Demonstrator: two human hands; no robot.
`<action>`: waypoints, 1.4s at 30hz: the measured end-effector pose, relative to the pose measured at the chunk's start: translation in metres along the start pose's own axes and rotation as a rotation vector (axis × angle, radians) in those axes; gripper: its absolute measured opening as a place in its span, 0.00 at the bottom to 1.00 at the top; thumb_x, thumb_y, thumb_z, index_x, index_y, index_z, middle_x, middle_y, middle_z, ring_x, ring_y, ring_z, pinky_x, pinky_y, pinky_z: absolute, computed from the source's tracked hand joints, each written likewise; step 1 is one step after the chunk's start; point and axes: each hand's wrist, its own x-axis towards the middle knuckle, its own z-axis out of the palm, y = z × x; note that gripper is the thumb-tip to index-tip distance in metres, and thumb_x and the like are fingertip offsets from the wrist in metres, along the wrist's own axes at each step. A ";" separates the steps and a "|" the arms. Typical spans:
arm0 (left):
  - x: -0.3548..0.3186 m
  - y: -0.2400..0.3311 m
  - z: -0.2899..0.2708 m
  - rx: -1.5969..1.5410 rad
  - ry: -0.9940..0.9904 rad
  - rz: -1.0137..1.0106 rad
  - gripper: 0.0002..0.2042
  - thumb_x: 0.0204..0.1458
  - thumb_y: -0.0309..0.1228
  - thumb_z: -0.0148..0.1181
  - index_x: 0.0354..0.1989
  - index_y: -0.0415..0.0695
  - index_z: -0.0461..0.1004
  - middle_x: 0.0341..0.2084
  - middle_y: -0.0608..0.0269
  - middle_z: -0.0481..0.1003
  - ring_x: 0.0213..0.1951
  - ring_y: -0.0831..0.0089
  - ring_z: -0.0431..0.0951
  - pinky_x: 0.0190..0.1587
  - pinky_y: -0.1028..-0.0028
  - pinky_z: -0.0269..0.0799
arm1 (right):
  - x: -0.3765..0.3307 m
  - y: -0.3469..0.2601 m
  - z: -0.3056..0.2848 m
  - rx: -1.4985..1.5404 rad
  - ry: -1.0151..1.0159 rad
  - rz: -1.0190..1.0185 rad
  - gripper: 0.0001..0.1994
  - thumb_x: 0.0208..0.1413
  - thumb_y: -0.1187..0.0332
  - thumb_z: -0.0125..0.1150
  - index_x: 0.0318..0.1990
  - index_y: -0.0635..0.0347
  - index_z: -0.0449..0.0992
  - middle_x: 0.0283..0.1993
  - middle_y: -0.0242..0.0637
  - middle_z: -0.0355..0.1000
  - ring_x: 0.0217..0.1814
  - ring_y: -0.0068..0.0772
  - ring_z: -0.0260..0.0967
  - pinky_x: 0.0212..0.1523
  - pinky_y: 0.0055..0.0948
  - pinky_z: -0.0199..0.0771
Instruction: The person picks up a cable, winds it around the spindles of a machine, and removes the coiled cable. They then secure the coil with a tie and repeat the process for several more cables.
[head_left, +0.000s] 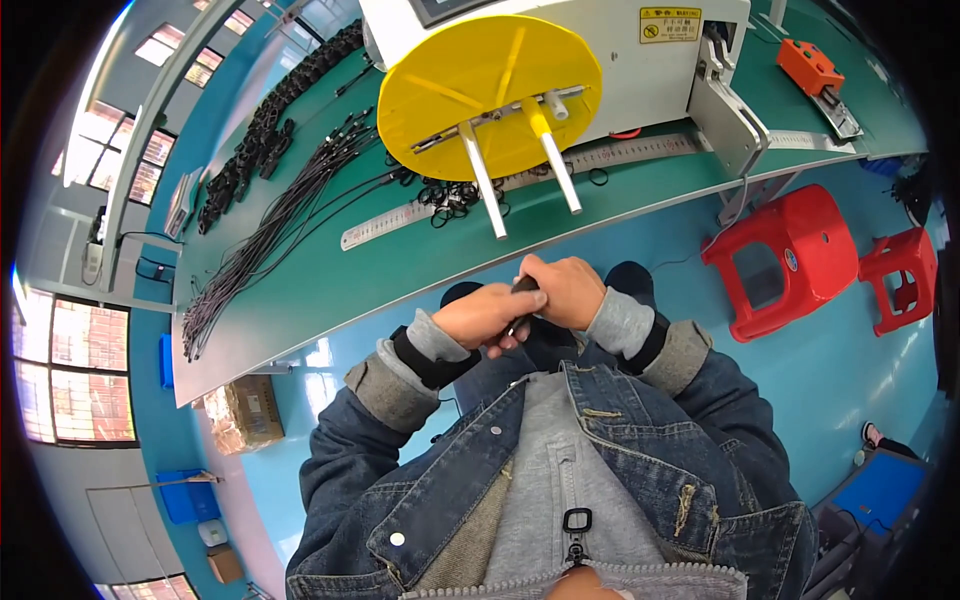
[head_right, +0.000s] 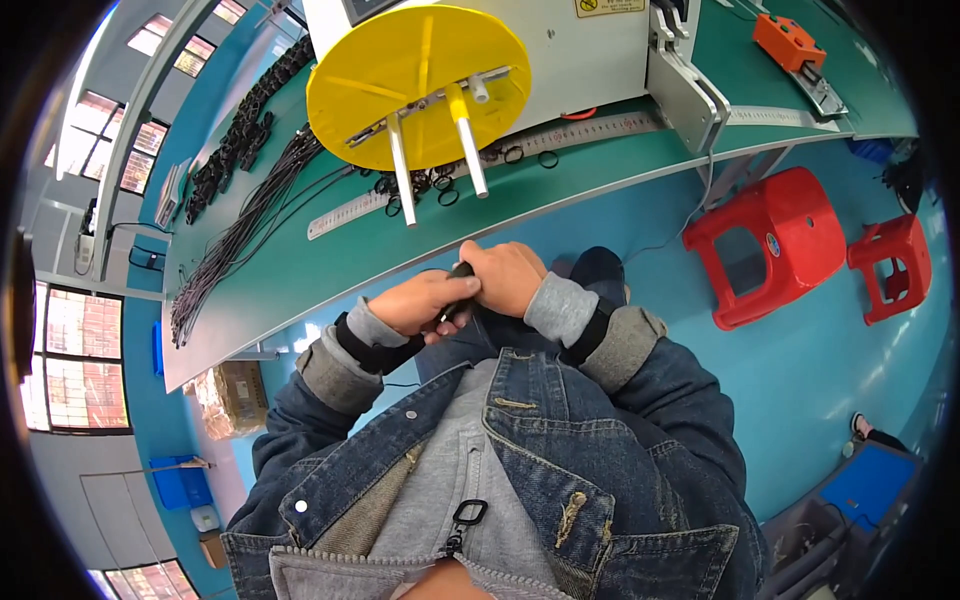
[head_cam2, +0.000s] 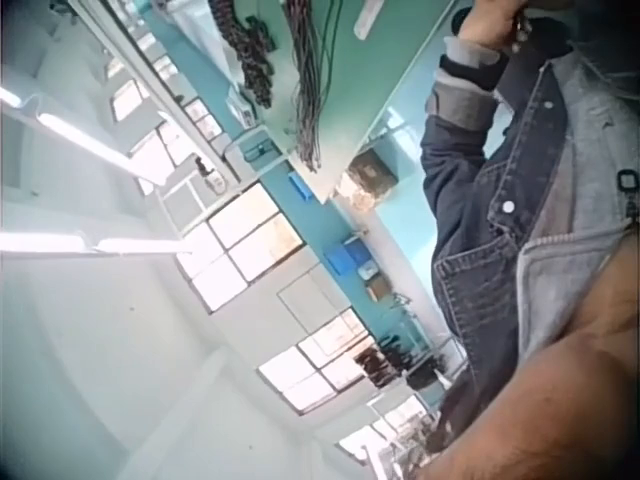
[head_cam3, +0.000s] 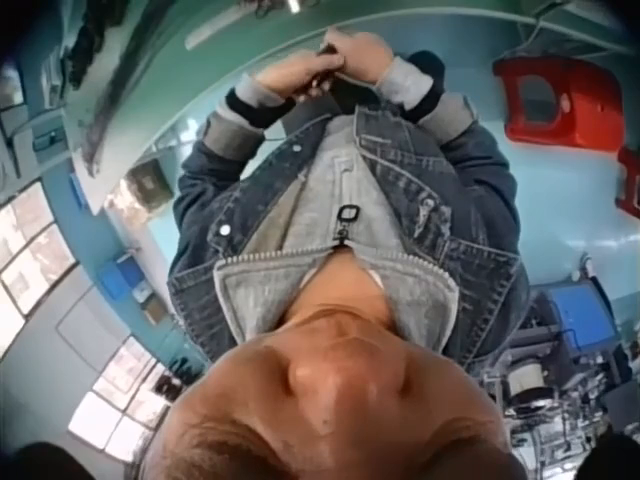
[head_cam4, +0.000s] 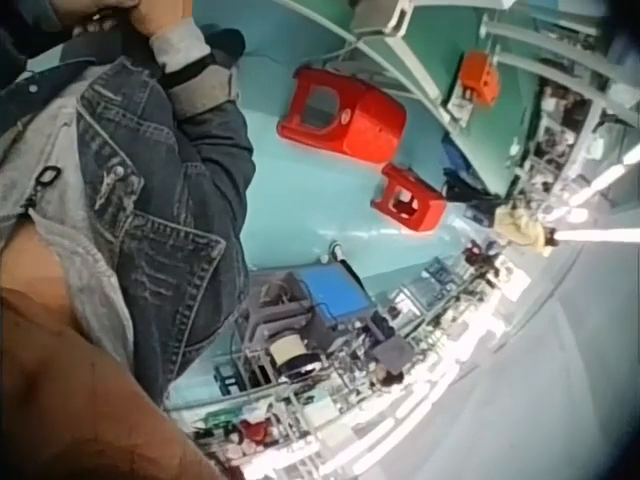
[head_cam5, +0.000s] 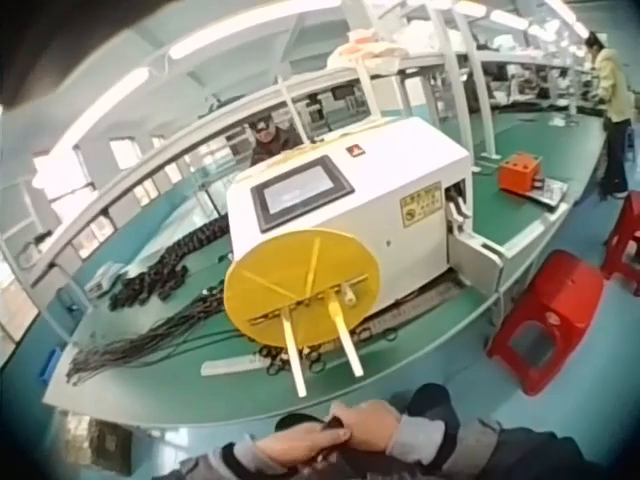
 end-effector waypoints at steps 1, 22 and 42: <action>0.001 0.000 -0.001 0.125 -0.037 -0.053 0.17 0.53 0.44 0.47 0.28 0.41 0.70 0.17 0.65 0.69 0.13 0.80 0.67 0.13 0.83 0.63 | 0.000 0.001 0.000 0.006 -0.003 0.007 0.10 0.45 0.69 0.53 0.35 0.59 0.64 0.23 0.50 0.69 0.28 0.54 0.68 0.26 0.44 0.67; 0.036 -0.057 0.010 -0.155 0.029 0.221 0.07 0.50 0.31 0.52 0.24 0.42 0.67 0.14 0.70 0.64 0.14 0.82 0.62 0.14 0.82 0.55 | -0.006 0.007 -0.046 0.103 0.140 -0.094 0.08 0.44 0.70 0.56 0.33 0.59 0.71 0.33 0.43 0.70 0.30 0.49 0.67 0.29 0.38 0.68; 0.025 -0.048 0.006 -0.373 0.376 0.549 0.06 0.53 0.30 0.48 0.33 0.40 0.66 0.18 0.67 0.66 0.16 0.81 0.63 0.16 0.81 0.59 | 0.008 -0.018 -0.013 1.105 -0.005 0.461 0.07 0.57 0.68 0.51 0.31 0.63 0.69 0.25 0.28 0.65 0.23 0.15 0.58 0.24 0.15 0.60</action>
